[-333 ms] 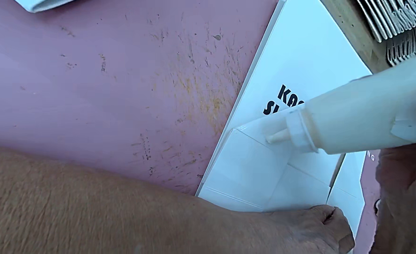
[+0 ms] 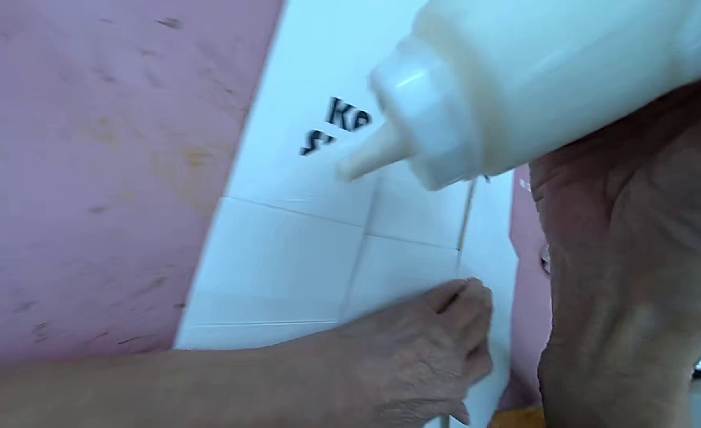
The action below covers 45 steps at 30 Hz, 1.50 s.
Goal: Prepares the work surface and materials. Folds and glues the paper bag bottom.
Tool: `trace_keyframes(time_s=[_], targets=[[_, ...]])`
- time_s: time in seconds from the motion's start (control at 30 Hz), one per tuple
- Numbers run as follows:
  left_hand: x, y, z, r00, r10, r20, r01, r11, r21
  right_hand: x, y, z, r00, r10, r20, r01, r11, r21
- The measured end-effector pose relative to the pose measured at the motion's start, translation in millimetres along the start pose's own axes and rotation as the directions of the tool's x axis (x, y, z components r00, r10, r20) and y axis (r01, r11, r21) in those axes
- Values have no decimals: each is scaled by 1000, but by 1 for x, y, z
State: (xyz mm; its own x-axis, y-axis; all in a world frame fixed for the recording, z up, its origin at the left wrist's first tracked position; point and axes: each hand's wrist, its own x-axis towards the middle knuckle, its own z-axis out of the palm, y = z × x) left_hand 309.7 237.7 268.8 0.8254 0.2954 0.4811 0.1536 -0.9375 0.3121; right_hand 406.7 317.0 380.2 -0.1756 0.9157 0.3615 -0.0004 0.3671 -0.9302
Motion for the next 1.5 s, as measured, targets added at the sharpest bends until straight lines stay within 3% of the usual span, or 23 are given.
trace_keyframes(time_s=[0.07,0.17,0.27,0.4,0.53,0.77,1.17,1.3,1.5], targets=[[-1,-2,-2,999,32,28,-34,998,61,-3,-9,-32,995,-21,-93,22,1000,12],[0,-4,-3,998,57,27,-60,991,119,-56,-27,-90,988,-9,-153,-6,995,-99],[0,-6,-3,997,72,16,-73,985,155,-69,-24,-125,938,-27,-344,-33,985,-169],[2,-7,-4,998,64,-4,-63,989,135,-86,-9,-148,863,-22,-504,-139,950,-279],[2,-8,-5,998,57,3,-57,991,122,-99,3,-152,830,-97,-550,-95,946,-311],[2,-7,-8,998,42,52,-48,991,122,-100,12,-156,823,-187,-536,-21,934,-357],[4,-5,-8,998,43,41,-48,992,118,-59,16,-127,920,-146,-363,-1,927,-375],[4,-4,-8,998,38,42,-42,993,112,-44,18,-113,924,-105,-368,-24,944,-330],[4,-4,-9,998,43,50,-49,990,131,-10,28,-95,921,-171,-350,39,935,-352]])
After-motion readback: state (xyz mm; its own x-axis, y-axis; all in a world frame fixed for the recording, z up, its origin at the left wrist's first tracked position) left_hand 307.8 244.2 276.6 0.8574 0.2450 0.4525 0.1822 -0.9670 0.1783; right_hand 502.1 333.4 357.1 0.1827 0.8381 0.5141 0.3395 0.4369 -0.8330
